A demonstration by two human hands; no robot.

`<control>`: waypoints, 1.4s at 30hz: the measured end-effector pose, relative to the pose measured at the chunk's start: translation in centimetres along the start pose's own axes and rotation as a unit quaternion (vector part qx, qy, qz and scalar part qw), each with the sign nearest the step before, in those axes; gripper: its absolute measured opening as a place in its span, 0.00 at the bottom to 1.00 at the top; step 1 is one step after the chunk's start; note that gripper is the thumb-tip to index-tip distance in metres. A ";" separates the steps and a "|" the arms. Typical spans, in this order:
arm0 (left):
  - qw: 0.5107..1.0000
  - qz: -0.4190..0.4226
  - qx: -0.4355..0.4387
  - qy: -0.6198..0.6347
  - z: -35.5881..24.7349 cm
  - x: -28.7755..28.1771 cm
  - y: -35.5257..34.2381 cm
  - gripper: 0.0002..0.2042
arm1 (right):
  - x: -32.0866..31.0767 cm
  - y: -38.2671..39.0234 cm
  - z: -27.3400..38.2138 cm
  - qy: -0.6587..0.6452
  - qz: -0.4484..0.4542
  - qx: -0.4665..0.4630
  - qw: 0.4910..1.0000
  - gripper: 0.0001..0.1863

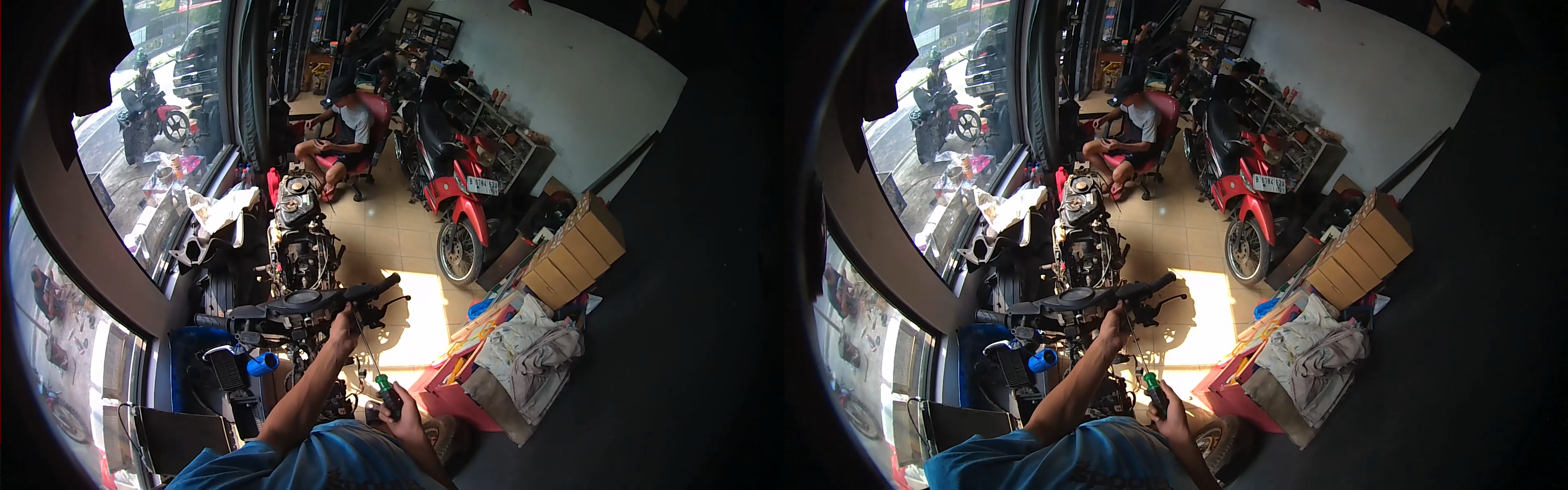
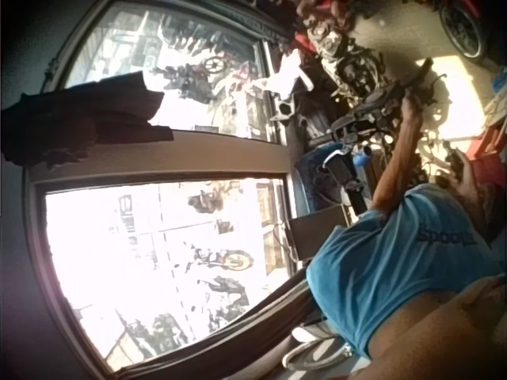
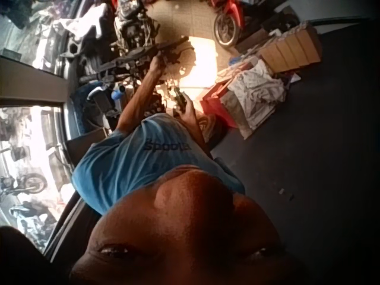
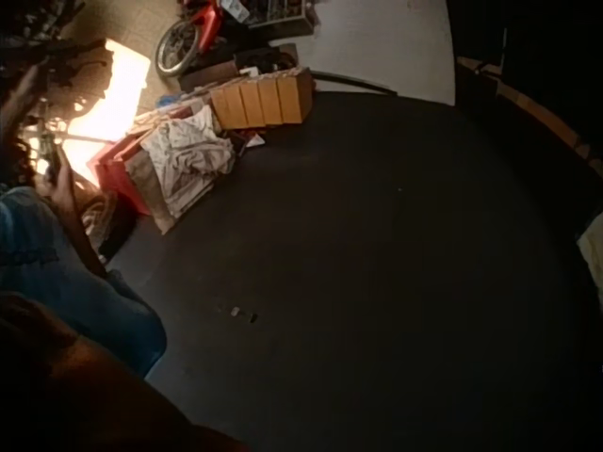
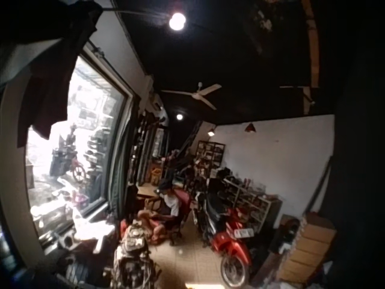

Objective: Using a screwdriver to repair or disassemble electrical and body parts of a motorcycle.

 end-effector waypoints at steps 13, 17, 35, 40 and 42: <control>0.998 0.027 -0.009 -0.057 0.1 1.3 1.4 0.09 | 0.8 2.1 5.2 0.358 -0.138 -0.361 0.850 0.15; 0.999 0.004 -0.014 -0.034 -0.4 1.4 1.8 0.08 | 2.6 3.4 5.8 0.468 -0.169 -0.379 0.780 0.16; 0.993 -0.070 0.063 -0.066 -0.4 -1.1 0.5 0.11 | -0.3 0.0 2.3 0.305 -0.097 -0.119 0.940 0.17; 0.992 -0.082 0.091 -0.039 0.0 -1.9 -0.8 0.11 | 5.5 4.7 6.9 0.615 -0.216 -0.410 0.638 0.18; 0.995 -0.063 0.062 -0.049 -0.4 -1.9 -0.9 0.09 | 6.0 5.4 7.6 0.638 -0.222 -0.422 0.605 0.20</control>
Point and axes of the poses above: each hand's wrist, its own y-axis away from the middle knuckle, its own x-axis out of the palm, z = x × y, the point moved 8 cm from there along -y, towards the middle knuckle, and after that the axes turned 6 degrees about y, right-handed, at the moved point
